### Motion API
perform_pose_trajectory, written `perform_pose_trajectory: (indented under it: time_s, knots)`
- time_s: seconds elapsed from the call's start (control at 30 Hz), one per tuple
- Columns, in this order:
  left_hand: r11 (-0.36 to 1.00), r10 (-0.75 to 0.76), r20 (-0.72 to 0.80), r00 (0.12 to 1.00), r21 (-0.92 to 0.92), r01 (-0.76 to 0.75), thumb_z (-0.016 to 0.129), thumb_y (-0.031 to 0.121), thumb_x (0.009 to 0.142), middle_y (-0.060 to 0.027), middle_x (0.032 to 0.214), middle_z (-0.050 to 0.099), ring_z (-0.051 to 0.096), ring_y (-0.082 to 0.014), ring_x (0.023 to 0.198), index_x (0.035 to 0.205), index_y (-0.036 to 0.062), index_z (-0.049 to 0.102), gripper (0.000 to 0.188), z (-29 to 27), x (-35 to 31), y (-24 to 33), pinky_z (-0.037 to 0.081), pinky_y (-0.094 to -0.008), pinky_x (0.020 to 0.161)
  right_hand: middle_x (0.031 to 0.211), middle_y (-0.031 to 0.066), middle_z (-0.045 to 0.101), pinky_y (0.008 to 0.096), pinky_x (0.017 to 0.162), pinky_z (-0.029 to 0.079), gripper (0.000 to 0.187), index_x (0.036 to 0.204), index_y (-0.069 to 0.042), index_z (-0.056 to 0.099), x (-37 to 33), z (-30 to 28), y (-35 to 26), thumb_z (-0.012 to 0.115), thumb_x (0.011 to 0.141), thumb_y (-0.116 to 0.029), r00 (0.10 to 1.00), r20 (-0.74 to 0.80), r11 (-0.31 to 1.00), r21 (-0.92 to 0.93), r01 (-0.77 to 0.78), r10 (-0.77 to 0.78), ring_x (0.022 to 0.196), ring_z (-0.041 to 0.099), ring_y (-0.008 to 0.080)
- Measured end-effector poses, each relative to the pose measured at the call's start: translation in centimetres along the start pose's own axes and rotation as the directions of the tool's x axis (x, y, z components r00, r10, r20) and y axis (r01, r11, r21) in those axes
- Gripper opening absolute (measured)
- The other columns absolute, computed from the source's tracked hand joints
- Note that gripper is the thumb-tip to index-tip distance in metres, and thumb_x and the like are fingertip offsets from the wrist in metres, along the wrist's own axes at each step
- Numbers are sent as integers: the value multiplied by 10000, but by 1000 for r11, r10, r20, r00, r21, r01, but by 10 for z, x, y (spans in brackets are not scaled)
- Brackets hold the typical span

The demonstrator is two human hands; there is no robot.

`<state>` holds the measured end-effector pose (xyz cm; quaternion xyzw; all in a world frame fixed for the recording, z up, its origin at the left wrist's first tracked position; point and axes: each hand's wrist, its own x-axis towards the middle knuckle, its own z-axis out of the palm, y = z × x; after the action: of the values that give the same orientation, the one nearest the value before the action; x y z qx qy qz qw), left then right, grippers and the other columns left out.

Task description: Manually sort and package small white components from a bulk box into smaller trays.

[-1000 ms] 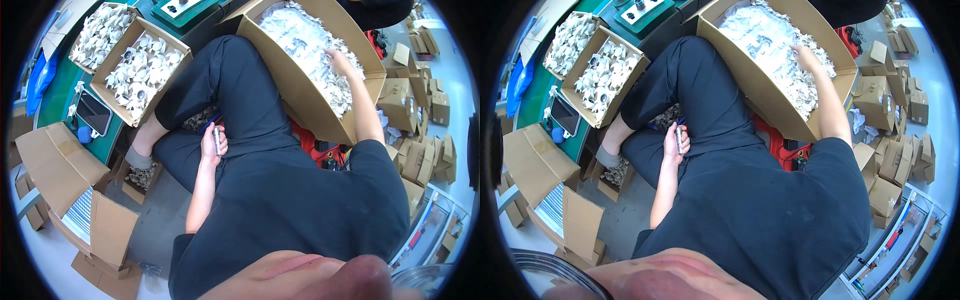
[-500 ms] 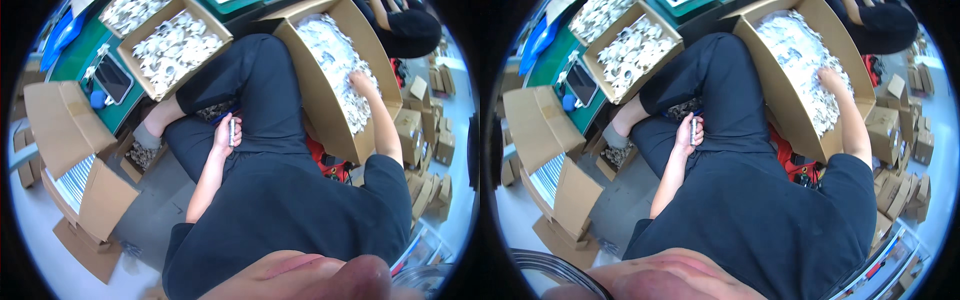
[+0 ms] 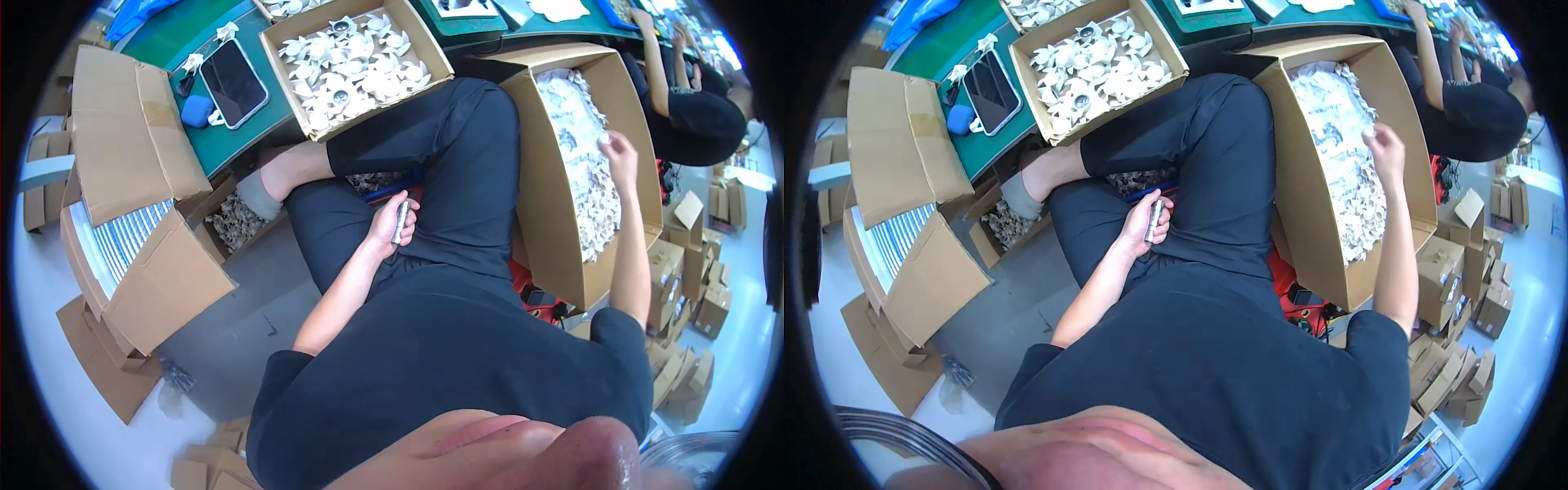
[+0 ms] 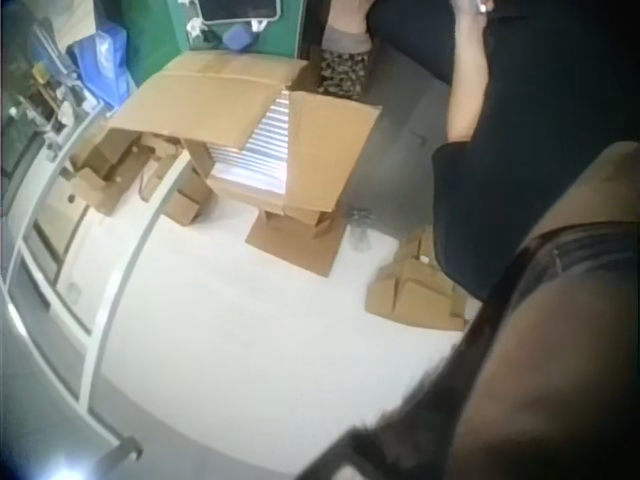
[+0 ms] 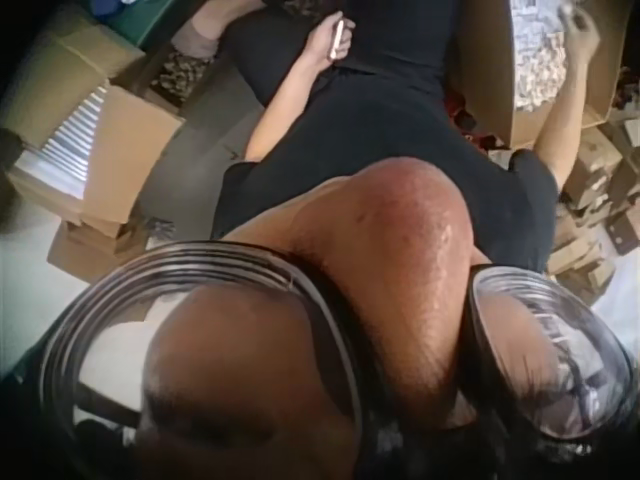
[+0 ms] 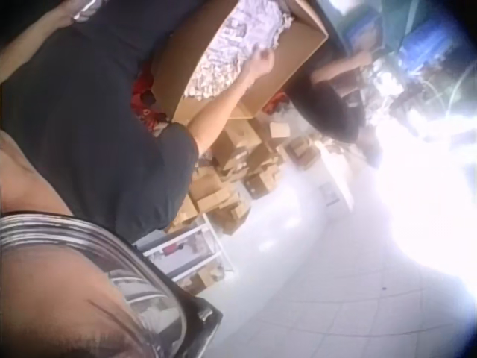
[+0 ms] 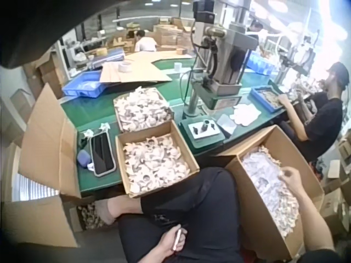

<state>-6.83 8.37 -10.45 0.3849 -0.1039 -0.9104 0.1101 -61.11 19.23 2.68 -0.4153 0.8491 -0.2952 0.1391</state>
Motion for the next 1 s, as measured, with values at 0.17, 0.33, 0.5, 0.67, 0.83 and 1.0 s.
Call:
perform_pose_trajectory:
  time_s: [0.17,0.33,0.5,0.67,0.83,1.0]
  knots:
    - [999,-2,-30,1000,52,3,459,452,1079,2,620,501,429,-94,432,1003,87,593,396,1,-3,0,334,-245,375,1075,83,764,274,860,554,316,1222,10,714,55,67,-208,742,961,-167,881,-214,882,126,454,-423,928,710,122]
    - [998,-7,28,1000,-61,8,460,446,1077,4,614,479,414,-95,428,1006,83,590,392,-3,-2,-5,321,-249,369,840,128,753,319,708,556,216,1025,4,746,122,159,-292,733,915,-181,834,-354,860,136,493,-422,769,720,172]
    - [981,51,47,998,-192,-41,466,438,1074,6,612,457,395,-94,424,1013,88,587,375,-10,-8,-2,308,-252,367,848,106,755,313,727,556,223,1037,31,732,117,173,-309,727,936,-169,806,-289,768,259,586,-517,799,722,173]
    - [989,17,42,999,-150,-11,468,435,1073,4,611,458,395,-92,426,1018,91,584,368,-9,-6,2,308,-250,369,864,86,760,292,748,550,228,1067,51,717,117,167,-311,719,955,-148,867,-230,791,357,497,-441,823,719,155]
    - [992,-12,49,999,-121,18,468,430,1073,9,612,457,397,-92,429,1017,87,581,365,-8,1,4,306,-248,374,857,62,757,278,753,545,226,1070,40,719,99,168,-329,747,941,-143,863,-160,779,375,502,-479,807,707,129]
    - [991,-30,41,999,-133,35,469,423,1073,15,607,453,399,-91,431,1015,89,578,356,-5,3,6,306,-248,375,892,85,755,312,777,560,214,1063,25,722,87,156,-337,770,901,-107,829,-148,801,215,559,-539,830,723,188]
